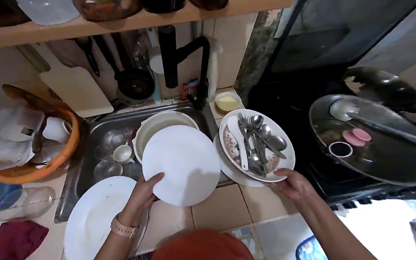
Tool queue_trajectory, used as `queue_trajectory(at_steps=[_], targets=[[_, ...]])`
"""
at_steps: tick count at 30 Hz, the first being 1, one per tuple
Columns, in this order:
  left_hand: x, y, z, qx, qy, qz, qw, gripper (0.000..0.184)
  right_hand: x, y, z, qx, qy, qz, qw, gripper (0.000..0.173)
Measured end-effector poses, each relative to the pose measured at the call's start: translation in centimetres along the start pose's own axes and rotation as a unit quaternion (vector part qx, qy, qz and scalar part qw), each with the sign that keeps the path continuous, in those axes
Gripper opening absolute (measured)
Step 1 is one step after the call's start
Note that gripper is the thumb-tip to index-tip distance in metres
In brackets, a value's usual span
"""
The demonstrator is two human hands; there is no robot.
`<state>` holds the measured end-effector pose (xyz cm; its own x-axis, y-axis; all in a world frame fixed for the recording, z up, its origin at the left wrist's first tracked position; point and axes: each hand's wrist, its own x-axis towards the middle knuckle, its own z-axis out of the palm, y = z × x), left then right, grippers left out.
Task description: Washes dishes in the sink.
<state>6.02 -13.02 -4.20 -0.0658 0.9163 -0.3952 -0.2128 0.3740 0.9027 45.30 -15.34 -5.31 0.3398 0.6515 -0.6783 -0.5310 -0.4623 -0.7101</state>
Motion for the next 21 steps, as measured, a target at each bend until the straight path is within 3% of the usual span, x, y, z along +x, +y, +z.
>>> queue_trajectory(at_steps=[6, 14, 21], targets=[[1.0, -0.4, 2.5, 0.002, -0.036, -0.032, 0.999, 0.028, -0.5, -1.8, -0.4, -0.049, 0.006, -0.065, 0.997, 0.038], [3.1, -2.0, 7.7, 0.000, -0.097, -0.073, 0.993, 0.030, -0.7, -3.0, -0.6, -0.038, -0.015, -0.053, 0.998, 0.024], [5.5, -3.0, 11.8, 0.015, -0.153, -0.090, 0.984, 0.034, -0.3, -3.4, -0.8, -0.027, -0.035, -0.045, 0.998, 0.028]])
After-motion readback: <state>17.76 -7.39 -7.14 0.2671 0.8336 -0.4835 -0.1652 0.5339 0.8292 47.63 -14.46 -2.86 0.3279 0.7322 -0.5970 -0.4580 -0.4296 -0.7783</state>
